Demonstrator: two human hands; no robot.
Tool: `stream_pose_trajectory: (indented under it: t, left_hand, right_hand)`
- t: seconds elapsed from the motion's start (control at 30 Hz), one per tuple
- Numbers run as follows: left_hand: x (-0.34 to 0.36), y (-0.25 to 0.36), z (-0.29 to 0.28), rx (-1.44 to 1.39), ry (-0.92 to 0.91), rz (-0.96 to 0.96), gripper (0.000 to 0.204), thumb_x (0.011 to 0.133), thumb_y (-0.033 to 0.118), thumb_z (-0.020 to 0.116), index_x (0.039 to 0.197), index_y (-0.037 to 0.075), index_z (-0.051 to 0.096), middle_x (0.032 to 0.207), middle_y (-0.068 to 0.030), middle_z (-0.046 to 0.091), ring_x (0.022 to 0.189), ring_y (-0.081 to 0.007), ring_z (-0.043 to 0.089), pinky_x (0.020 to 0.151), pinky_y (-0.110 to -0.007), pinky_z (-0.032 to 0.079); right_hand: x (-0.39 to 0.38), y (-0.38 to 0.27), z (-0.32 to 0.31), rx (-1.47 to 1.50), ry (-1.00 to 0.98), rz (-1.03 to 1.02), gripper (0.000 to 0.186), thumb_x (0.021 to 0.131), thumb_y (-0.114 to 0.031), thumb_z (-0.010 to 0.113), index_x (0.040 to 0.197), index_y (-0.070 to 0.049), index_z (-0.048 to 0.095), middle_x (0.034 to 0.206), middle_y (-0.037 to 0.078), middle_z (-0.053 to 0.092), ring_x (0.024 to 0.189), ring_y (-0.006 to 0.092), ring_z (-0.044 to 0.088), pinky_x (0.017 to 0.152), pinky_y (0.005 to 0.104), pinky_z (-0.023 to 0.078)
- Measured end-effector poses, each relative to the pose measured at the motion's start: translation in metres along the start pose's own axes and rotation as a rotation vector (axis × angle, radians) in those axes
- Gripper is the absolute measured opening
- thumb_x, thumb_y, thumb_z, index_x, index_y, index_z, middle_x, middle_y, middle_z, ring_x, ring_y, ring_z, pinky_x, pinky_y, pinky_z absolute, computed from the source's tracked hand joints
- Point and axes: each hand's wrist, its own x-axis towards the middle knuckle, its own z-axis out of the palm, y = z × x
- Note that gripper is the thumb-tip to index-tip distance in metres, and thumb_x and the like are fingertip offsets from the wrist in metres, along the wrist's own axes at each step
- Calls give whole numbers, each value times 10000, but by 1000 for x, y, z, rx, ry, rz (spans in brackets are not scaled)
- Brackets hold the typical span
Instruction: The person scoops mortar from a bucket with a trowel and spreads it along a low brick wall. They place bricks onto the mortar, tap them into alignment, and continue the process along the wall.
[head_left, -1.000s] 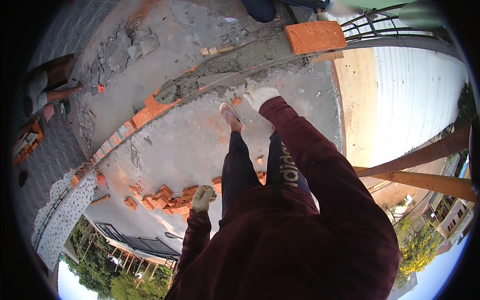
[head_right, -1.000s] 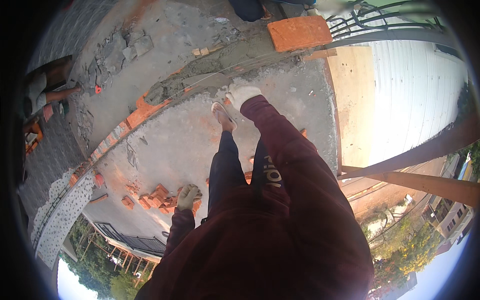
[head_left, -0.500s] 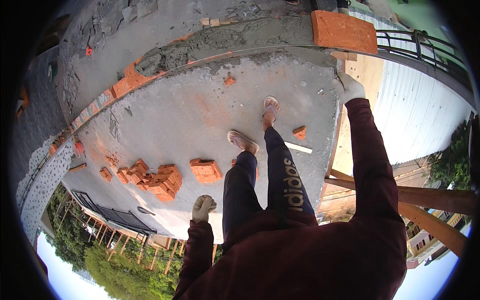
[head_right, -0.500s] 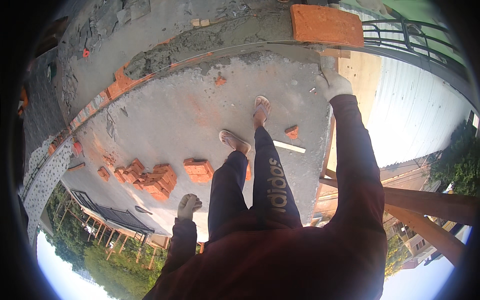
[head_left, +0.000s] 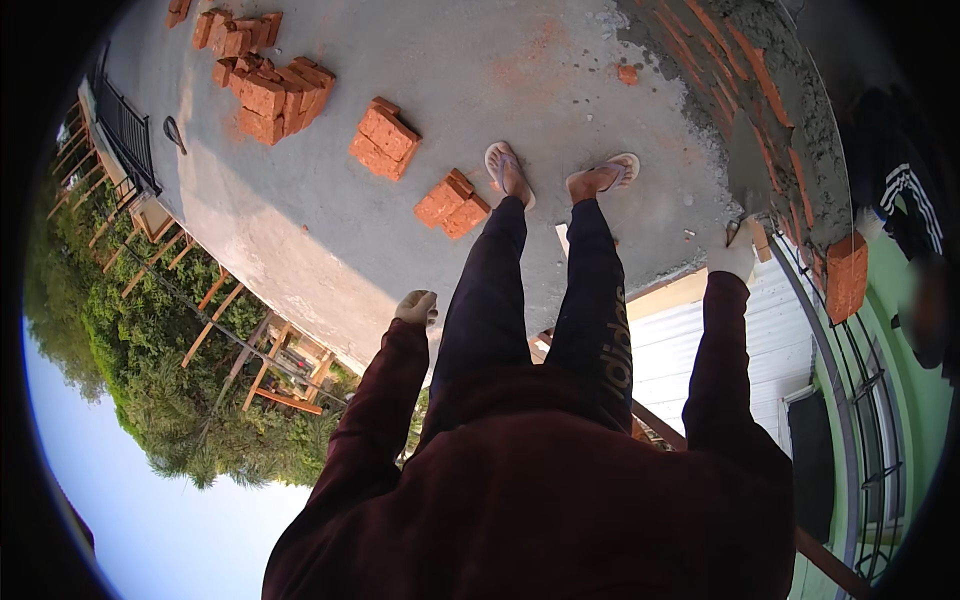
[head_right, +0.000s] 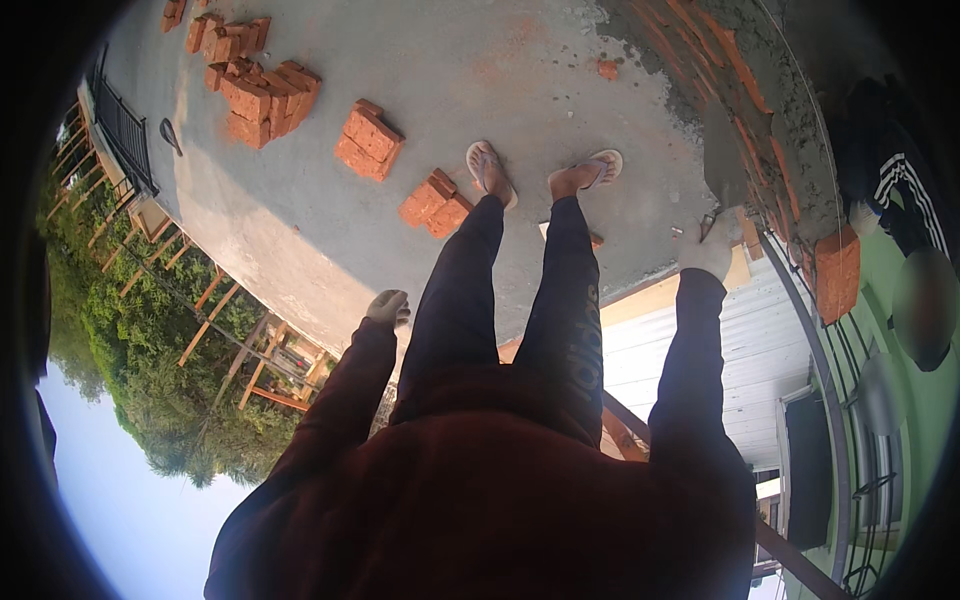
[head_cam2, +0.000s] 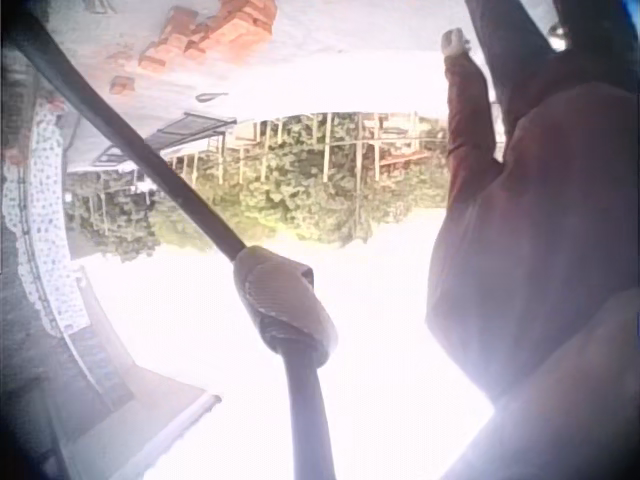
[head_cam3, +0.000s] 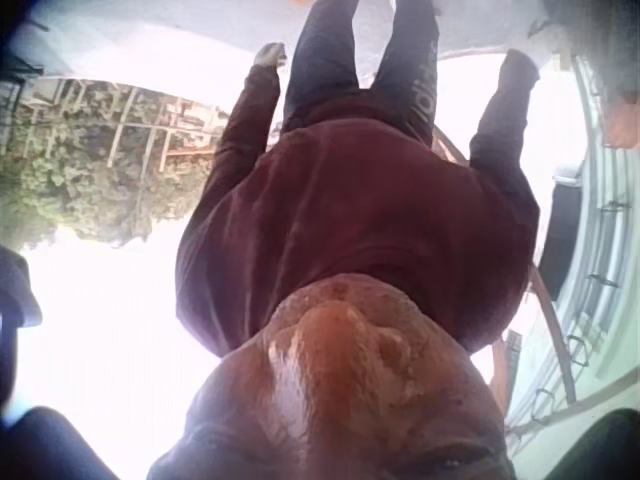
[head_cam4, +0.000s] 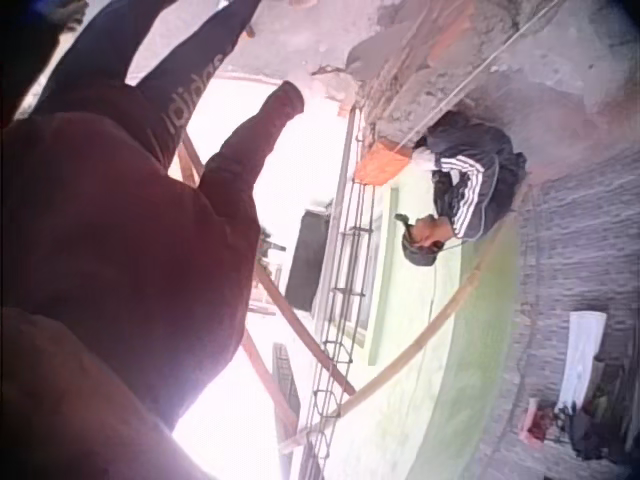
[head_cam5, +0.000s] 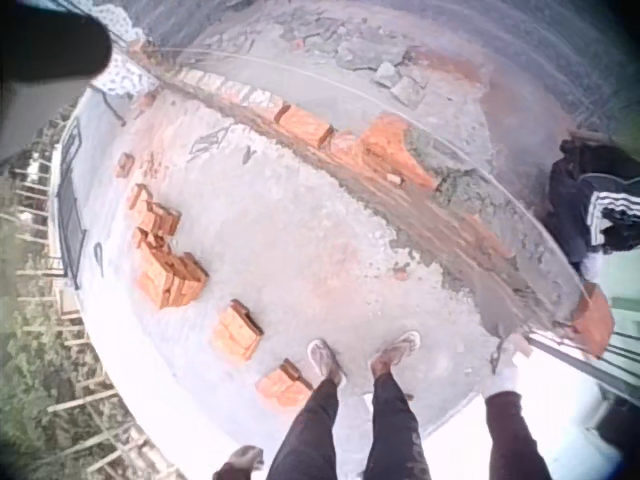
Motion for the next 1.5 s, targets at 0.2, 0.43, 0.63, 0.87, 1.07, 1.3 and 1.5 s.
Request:
stream_pose_trajectory:
  t: [0.2,0.43,0.63,0.87,1.07,1.3,1.5]
  left_hand:
    - [94,2,20,-594,121,-308,891,972,587,618,1639,176,195,1642,-218,297,1434,-427,431,1011,-579,541]
    - [312,32,82,-1212,143,-301,969,937,666,627,1643,143,218,1666,-194,272,1477,-392,377,1081,-570,472]
    - [462,40,83,-1238,292,-309,889,913,616,679,1572,104,372,1542,-191,439,1259,-328,592,981,-486,535]
    - [420,67,85,-1456,536,-396,874,836,345,781,1554,110,341,1456,-197,510,1171,-329,645,918,-526,574]
    - [244,38,82,-1698,-290,247,672,865,248,747,1464,103,478,1350,-131,622,1215,-327,632,1063,-498,514]
    - [-13,214,29,-751,-769,611,1098,711,172,807,1646,82,239,1581,-122,419,1470,-255,402,1193,-393,346]
    - [-256,456,57,512,-543,1316,1266,570,231,863,1645,21,229,1576,-191,386,1486,-293,370,1211,-386,307]
  right_hand:
    - [-20,-153,36,583,-428,62,259,956,-147,673,1133,23,588,774,10,505,559,83,548,448,261,442]
    - [-76,-165,154,547,-783,165,153,996,-84,578,1103,14,530,689,53,518,447,136,498,422,276,438]
    - [-66,-178,187,320,-790,260,188,918,-70,587,1066,38,546,599,68,532,415,146,498,420,273,404]
    - [-60,-195,195,226,-866,211,212,885,-81,579,1049,36,514,637,85,506,462,192,523,452,333,487]
    - [-58,-181,128,380,-960,278,172,920,-94,630,1032,7,547,677,86,557,450,198,563,409,343,482]
    - [-49,-126,-1,336,-711,87,145,890,-94,662,989,-52,565,683,55,550,449,169,544,409,345,469]
    - [-76,-35,-66,661,-455,378,336,910,-178,702,1173,-12,574,695,40,551,480,158,534,421,330,442]
